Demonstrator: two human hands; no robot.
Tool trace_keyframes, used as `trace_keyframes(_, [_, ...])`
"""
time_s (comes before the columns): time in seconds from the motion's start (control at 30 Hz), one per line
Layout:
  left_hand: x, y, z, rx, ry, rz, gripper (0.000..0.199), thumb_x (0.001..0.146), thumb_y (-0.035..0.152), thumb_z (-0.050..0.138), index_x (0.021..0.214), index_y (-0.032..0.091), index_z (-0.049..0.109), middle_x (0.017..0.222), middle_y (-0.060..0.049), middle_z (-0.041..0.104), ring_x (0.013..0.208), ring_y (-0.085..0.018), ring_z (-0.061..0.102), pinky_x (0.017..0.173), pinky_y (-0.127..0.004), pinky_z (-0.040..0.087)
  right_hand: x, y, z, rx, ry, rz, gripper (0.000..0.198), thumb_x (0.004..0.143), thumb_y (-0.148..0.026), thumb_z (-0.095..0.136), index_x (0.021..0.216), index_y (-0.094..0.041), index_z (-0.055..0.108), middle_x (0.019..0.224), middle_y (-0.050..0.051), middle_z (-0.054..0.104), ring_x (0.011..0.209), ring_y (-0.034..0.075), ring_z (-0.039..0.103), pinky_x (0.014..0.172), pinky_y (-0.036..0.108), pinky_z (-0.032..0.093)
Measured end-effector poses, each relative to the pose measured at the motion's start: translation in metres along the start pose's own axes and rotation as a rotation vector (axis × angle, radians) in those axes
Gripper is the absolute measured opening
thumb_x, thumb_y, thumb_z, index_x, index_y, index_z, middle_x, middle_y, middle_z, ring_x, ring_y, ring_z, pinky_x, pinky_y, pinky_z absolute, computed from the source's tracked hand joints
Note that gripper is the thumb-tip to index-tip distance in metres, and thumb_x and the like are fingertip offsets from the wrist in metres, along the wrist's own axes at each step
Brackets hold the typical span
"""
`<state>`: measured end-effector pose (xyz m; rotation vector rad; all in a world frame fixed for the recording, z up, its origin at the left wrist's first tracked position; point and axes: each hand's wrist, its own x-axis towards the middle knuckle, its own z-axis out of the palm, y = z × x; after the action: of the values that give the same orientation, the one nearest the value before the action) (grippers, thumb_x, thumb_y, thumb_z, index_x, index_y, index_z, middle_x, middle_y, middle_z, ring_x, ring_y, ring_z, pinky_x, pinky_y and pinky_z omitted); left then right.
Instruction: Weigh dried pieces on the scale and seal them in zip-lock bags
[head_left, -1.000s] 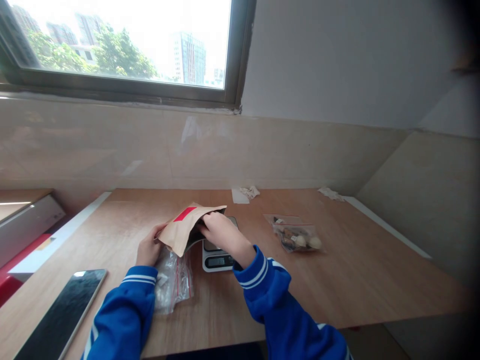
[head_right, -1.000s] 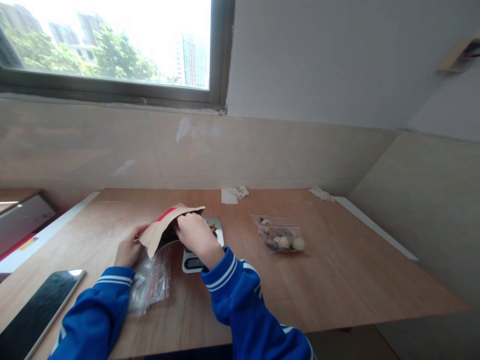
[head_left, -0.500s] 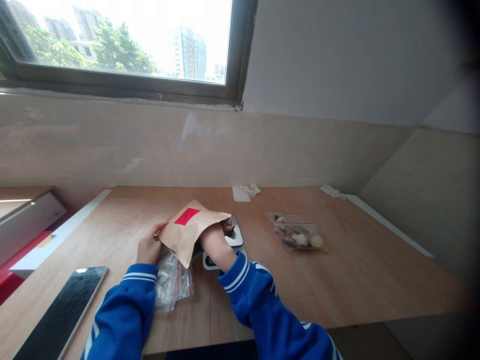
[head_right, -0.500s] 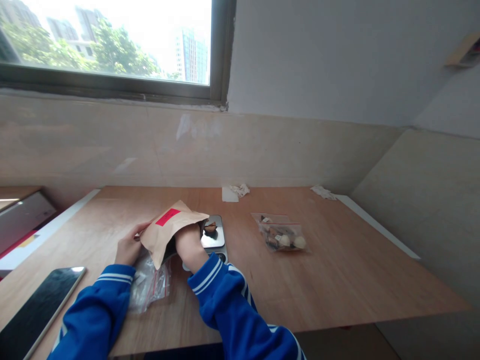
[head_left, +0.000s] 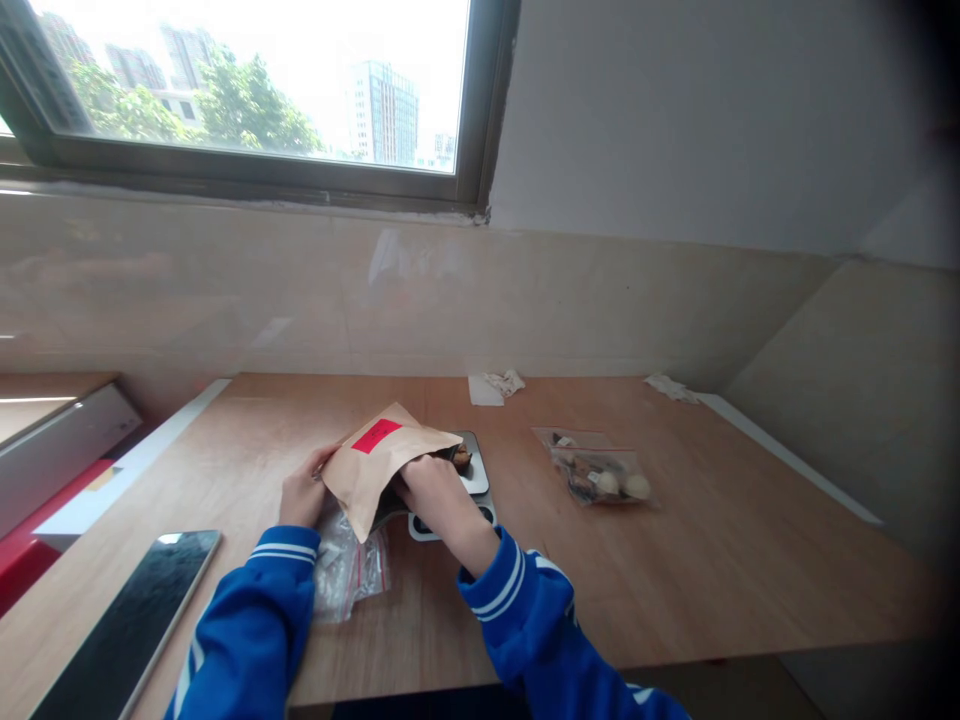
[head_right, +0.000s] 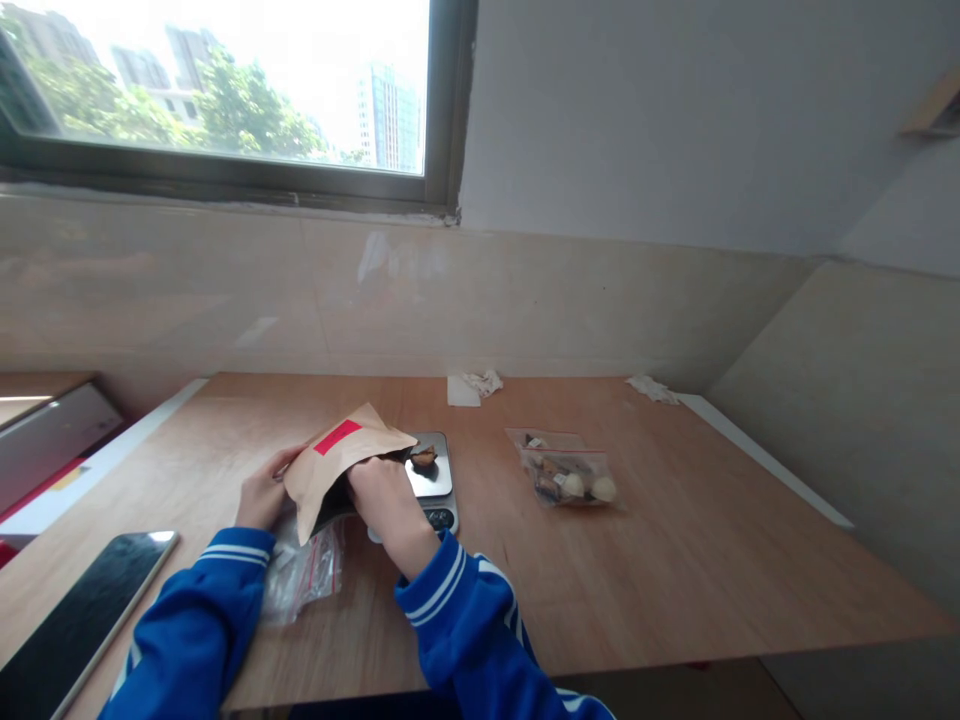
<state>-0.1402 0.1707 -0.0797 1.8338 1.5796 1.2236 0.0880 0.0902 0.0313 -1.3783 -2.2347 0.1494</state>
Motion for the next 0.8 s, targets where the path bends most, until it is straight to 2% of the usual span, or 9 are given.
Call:
trace_keyframes(0.1, [-0.001, 0.002, 0.000, 0.014, -0.011, -0.007, 0.040, 0.073, 0.032, 0.054, 0.111, 0.020, 0.063, 0.108, -0.005, 0.069, 0.102, -0.023, 0.063, 0.091, -0.033, 0.047, -0.013, 0.000, -0.013, -0.024, 0.027, -0.049, 0.018, 0.085, -0.012, 0.053, 0.100, -0.016, 0.063, 0.098, 0.012, 0.069, 0.090, 0.025, 0.065, 0.079, 0.034, 0.051])
trace_keyframes(0.23, [-0.002, 0.007, -0.001, 0.067, -0.016, -0.020, 0.042, 0.073, 0.032, 0.053, 0.113, 0.021, 0.062, 0.109, -0.005, 0.069, 0.099, -0.024, 0.064, 0.089, -0.035, 0.048, -0.035, 0.009, -0.032, 0.202, 0.299, -0.083, 0.015, 0.085, -0.016, 0.056, 0.099, -0.019, 0.061, 0.099, 0.006, 0.068, 0.094, 0.020, 0.063, 0.085, 0.032, 0.049])
trace_keyframes(0.33, [-0.002, 0.011, -0.002, 0.085, -0.023, 0.003, 0.042, 0.074, 0.031, 0.051, 0.113, 0.020, 0.062, 0.109, -0.005, 0.069, 0.101, -0.025, 0.063, 0.089, -0.035, 0.047, -0.051, 0.025, -0.038, 0.377, 0.505, 0.002, 0.019, 0.086, -0.022, 0.057, 0.105, -0.021, 0.058, 0.100, 0.005, 0.066, 0.093, 0.017, 0.061, 0.085, 0.030, 0.049])
trace_keyframes(0.4, [-0.002, 0.013, -0.002, 0.089, -0.033, 0.025, 0.042, 0.073, 0.030, 0.049, 0.112, 0.018, 0.061, 0.108, -0.007, 0.069, 0.102, -0.025, 0.063, 0.089, -0.034, 0.047, -0.059, 0.038, -0.034, 0.401, 0.567, 0.122, 0.019, 0.087, -0.025, 0.056, 0.106, -0.021, 0.056, 0.094, 0.004, 0.064, 0.086, 0.016, 0.061, 0.080, 0.029, 0.050])
trace_keyframes(0.5, [-0.001, 0.014, -0.003, 0.115, -0.051, 0.041, 0.045, 0.070, 0.030, 0.052, 0.112, 0.017, 0.060, 0.106, -0.008, 0.069, 0.099, -0.026, 0.063, 0.086, -0.035, 0.048, -0.062, 0.054, -0.020, 0.332, 0.516, 0.201, 0.015, 0.088, -0.025, 0.054, 0.101, -0.020, 0.057, 0.092, 0.004, 0.062, 0.085, 0.017, 0.059, 0.078, 0.031, 0.049])
trace_keyframes(0.67, [0.001, 0.010, -0.003, 0.126, -0.067, 0.064, 0.047, 0.068, 0.032, 0.054, 0.113, 0.016, 0.058, 0.107, -0.010, 0.068, 0.099, -0.027, 0.062, 0.086, -0.036, 0.048, -0.047, 0.066, 0.017, 0.020, 0.285, 0.142, 0.017, 0.085, -0.021, 0.056, 0.101, -0.020, 0.061, 0.104, 0.009, 0.061, 0.099, 0.024, 0.054, 0.086, 0.040, 0.044])
trace_keyframes(0.8, [0.002, 0.002, -0.001, 0.111, -0.058, 0.105, 0.045, 0.070, 0.030, 0.053, 0.112, 0.016, 0.058, 0.110, -0.010, 0.067, 0.103, -0.026, 0.061, 0.089, -0.036, 0.047, -0.036, 0.067, 0.033, -0.126, 0.250, 0.150, 0.027, 0.083, -0.015, 0.054, 0.109, -0.019, 0.060, 0.120, 0.013, 0.055, 0.111, 0.029, 0.049, 0.092, 0.046, 0.039])
